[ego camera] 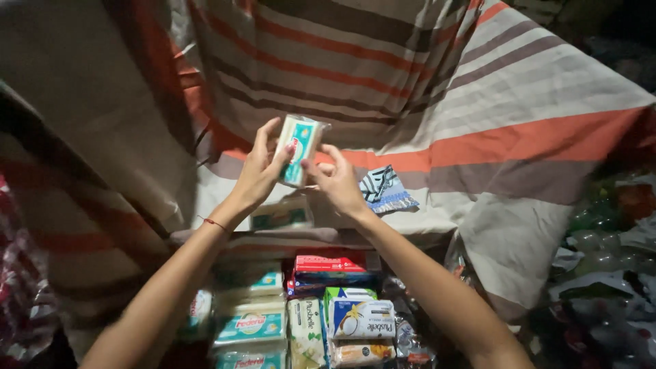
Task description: Arranging small silver packets from a pile into an organized row on a surface.
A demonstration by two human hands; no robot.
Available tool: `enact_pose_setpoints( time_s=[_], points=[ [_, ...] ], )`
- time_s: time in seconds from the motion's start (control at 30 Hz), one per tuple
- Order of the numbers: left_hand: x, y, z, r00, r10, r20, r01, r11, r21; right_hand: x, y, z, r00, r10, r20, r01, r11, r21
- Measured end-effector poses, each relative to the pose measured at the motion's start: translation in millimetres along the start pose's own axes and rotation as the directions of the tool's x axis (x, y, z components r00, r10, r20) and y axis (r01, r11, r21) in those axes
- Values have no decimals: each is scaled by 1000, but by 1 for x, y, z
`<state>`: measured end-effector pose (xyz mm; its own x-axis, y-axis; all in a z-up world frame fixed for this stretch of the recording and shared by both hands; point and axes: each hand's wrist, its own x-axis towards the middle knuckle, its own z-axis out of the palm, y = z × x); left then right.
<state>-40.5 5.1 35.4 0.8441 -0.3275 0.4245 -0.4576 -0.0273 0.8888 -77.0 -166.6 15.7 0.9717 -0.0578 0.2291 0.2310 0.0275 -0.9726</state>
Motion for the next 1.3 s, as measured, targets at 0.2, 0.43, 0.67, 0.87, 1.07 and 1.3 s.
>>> enact_pose_setpoints(
  time_s=[0.2, 0.43, 0.67, 0.87, 1.07, 1.3],
  points=[
    [-22, -16, 5, 852, -475, 221, 519, 701, -489, -36, -34, -30, 917, -383, 110, 398, 871, -289],
    [-59, 50, -5, 636, -529, 562, 771, 422, -477, -37, -11, -28, 950, -133, 282, 119, 991, 68],
    [-88, 75, -16, 821, -504, 269, 571, 737, -362, -52, 5, -20, 986, -160, 53, 161, 987, -15],
    [-119, 47, -43, 967, -243, 72, 248, 966, -72, -93, -30, 0, 961, -177, 211, 219, 956, -197],
    [-172, 31, -68, 981, 43, 189, -87, 970, 227, -134, -14, 15, 735, -398, 550, 671, 541, -507],
    [-213, -61, -78, 948, 227, 222, -317, 716, 622, -144, 23, 42, 547, -449, 707, 805, 50, -591]
  ],
)
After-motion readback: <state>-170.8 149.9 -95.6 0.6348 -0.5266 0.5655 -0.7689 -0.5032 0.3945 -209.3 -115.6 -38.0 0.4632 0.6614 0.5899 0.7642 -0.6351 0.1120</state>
